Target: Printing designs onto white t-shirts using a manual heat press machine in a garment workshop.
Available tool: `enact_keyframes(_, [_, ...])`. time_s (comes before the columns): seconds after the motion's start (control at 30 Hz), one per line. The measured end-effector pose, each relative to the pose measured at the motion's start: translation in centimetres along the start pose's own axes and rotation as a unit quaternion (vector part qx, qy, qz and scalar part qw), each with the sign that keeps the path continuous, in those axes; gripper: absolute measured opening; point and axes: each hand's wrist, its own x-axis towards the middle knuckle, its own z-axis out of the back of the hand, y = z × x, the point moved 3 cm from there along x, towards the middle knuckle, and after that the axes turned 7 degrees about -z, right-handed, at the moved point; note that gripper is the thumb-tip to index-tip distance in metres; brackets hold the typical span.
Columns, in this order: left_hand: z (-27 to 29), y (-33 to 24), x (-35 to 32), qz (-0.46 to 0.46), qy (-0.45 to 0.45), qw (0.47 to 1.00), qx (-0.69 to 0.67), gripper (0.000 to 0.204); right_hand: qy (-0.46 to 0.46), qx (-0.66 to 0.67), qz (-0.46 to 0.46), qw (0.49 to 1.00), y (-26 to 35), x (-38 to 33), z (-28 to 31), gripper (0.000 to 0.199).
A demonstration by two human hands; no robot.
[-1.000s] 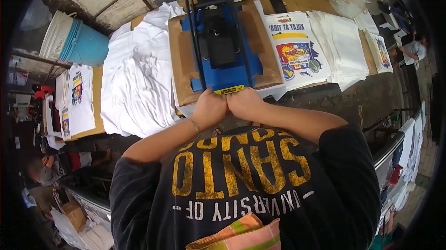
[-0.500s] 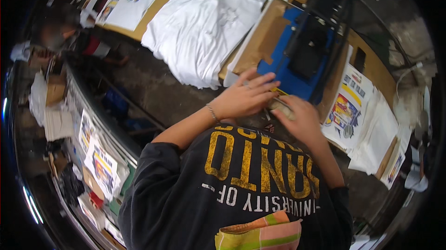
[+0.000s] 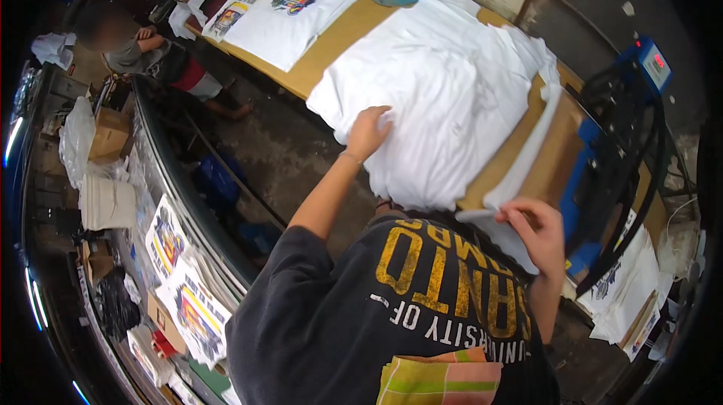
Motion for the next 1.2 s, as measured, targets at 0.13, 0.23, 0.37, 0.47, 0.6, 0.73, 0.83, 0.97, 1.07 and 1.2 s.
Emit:
enact_keyframes(0.13, [-3.3, 5.1, 6.6, -0.055, 0.032, 0.998, -0.027, 0.049, -0.001, 0.024, -0.051, 0.998, -5.6, 12.3, -7.0, 0.020])
enact_keyframes(0.23, [-5.4, 6.1, 10.4, -0.091, 0.099, 0.990, 0.030, 0.043, -0.060, 0.007, -0.079, 0.995, -10.5, 16.8, -8.5, 0.021])
enact_keyframes(0.37, [-5.2, 9.1, 14.1, 0.036, 0.129, 0.965, -0.226, 0.033, -0.217, -0.086, -0.111, 0.966, -16.4, 19.6, -6.3, 0.022])
enact_keyframes(0.47, [-3.5, 12.0, 13.5, 0.229, 0.018, 0.708, -0.668, 0.039, -0.315, -0.076, -0.071, 0.943, -19.1, 21.9, -5.0, 0.028])
enact_keyframes(0.6, [-3.3, 14.0, 9.9, 0.430, 0.051, 0.636, -0.638, 0.047, -0.387, -0.129, -0.135, 0.903, -21.3, 24.2, -5.1, 0.028])
enact_keyframes(0.73, [-4.0, 14.3, 8.3, 0.320, 0.215, 0.854, -0.350, 0.048, -0.365, -0.163, -0.062, 0.914, -20.5, 24.6, -4.7, 0.024])
enact_keyframes(0.83, [-3.1, 14.0, 8.7, 0.111, 0.161, 0.960, -0.200, 0.031, -0.377, -0.187, 0.012, 0.907, -18.4, 23.1, -3.0, 0.018])
enact_keyframes(0.97, [-0.6, 14.1, 8.2, 0.114, 0.082, 0.939, -0.314, 0.022, -0.345, 0.241, -0.073, 0.904, -17.5, 19.5, -3.2, 0.040])
enact_keyframes(1.07, [1.2, 13.9, 5.8, 0.289, 0.036, 0.720, -0.630, 0.028, -0.169, 0.553, -0.098, 0.810, -17.6, 16.7, -8.1, 0.056])
enact_keyframes(1.2, [3.4, 10.6, 0.8, 0.404, 0.185, 0.320, -0.836, 0.038, -0.061, 0.614, -0.207, 0.759, -18.1, 14.2, -13.6, 0.061])
